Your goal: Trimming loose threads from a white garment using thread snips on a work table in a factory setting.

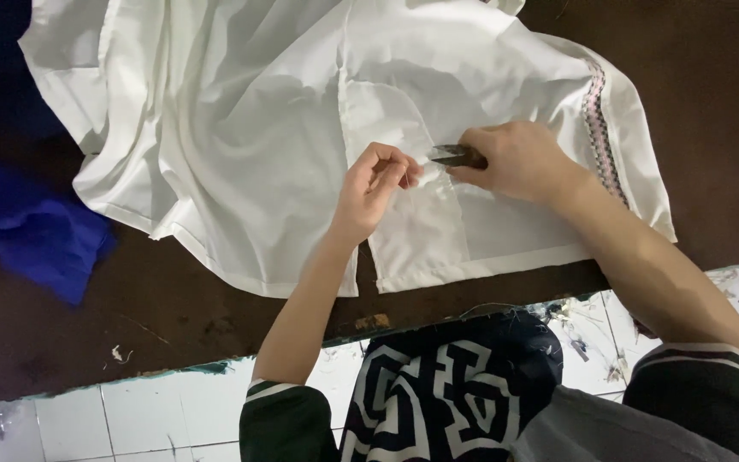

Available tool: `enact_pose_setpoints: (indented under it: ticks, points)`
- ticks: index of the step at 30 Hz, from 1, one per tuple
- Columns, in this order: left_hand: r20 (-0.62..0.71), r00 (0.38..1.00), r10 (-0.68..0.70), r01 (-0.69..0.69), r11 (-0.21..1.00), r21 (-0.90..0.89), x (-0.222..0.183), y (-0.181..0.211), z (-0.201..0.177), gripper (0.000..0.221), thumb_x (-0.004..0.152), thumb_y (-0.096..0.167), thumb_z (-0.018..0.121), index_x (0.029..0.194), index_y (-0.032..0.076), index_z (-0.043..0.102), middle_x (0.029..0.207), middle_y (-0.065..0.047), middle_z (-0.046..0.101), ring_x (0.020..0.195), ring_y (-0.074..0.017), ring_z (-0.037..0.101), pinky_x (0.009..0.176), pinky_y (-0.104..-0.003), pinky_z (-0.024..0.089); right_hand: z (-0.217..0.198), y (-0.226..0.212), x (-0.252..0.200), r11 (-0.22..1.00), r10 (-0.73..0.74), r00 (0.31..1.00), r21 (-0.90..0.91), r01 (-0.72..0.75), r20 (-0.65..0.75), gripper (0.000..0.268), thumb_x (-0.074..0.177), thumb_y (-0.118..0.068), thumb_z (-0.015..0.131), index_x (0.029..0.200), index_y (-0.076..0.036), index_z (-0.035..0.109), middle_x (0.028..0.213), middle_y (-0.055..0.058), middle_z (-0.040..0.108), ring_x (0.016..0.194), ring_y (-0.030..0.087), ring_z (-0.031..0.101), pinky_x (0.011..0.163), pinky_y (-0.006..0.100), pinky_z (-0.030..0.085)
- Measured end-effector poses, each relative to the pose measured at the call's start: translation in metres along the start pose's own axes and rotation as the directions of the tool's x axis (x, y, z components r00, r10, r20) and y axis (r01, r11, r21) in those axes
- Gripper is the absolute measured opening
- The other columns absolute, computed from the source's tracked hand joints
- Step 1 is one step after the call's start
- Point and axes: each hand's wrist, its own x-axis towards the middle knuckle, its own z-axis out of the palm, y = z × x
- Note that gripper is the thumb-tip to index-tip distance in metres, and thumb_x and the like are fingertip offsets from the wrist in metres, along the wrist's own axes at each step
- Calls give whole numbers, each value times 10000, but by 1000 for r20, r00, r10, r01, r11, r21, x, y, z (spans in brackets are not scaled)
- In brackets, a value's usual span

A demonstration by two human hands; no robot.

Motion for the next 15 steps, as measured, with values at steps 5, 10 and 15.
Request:
enact_pose_setpoints:
  ticks: [5, 10, 15]
  points:
    - [67, 998, -6, -2, 994, 113, -14, 39, 7, 81, 1069, 54, 496, 1055, 55, 576, 865, -80, 662, 754, -170, 651, 758, -341, 578, 9, 8, 3, 999, 42, 999, 5, -42, 1, 340, 940, -410, 759, 1052, -89, 739, 730, 58, 726, 694, 238, 728, 667, 321, 581]
    - [50, 994, -94, 34, 724, 689, -49, 27, 32, 156, 1081, 86, 420, 1149, 50, 555, 927, -156, 615, 795, -338, 677, 700, -422, 557, 5, 5, 1, 999, 30, 999, -28, -31, -29, 346, 938, -415, 759, 1092, -108, 718, 787, 57, 741, 728, 237, 738, 661, 321, 585]
    - [6, 985, -172, 45, 292, 955, -56, -21, 44, 333, 962, 298, 703, 1095, 47, 528, 972, -95, 512, 896, -290, 645, 756, -417, 554, 3, 1, -1, 995, 100, 995, -19, -100, 5, 351, 985, -430, 704, 1121, -107, 733, 838, 58, 761, 791, 247, 760, 669, 319, 587]
